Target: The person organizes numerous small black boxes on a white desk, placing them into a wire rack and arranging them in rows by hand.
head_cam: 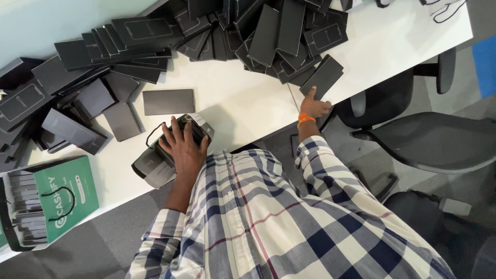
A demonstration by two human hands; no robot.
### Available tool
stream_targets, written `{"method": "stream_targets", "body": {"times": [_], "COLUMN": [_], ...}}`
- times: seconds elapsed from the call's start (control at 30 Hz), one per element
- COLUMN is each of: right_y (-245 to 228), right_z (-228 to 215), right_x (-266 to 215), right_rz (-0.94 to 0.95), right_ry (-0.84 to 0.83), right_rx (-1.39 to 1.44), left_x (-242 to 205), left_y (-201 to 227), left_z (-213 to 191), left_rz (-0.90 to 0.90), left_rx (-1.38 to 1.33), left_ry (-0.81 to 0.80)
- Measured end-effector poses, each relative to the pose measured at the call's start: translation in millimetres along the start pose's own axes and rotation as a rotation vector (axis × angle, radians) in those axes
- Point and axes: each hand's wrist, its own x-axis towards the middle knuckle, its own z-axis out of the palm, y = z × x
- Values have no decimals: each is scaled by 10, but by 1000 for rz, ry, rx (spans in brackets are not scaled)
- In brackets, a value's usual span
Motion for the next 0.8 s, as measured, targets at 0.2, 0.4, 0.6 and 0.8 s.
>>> {"method": "stream_targets", "body": {"times": [0.2, 0.4, 0.6, 0.8], "right_y": [-28, -56, -24, -37], "right_z": [83, -19, -40, 63], "right_x": [249, 281, 127, -447], "right_rz": [360, 516, 538, 262], "right_ry": [-183, -441, -612, -887], "right_rx": [357, 700, 761, 872], "left_x": [66, 120, 144, 144], "left_y": [36, 47, 15, -75], "left_z": [-28, -85, -63, 24], "left_rz": [30, 17, -10, -14], "left_rx": [-15, -29, -31, -20], "left_ry": [7, 2, 11, 38]}}
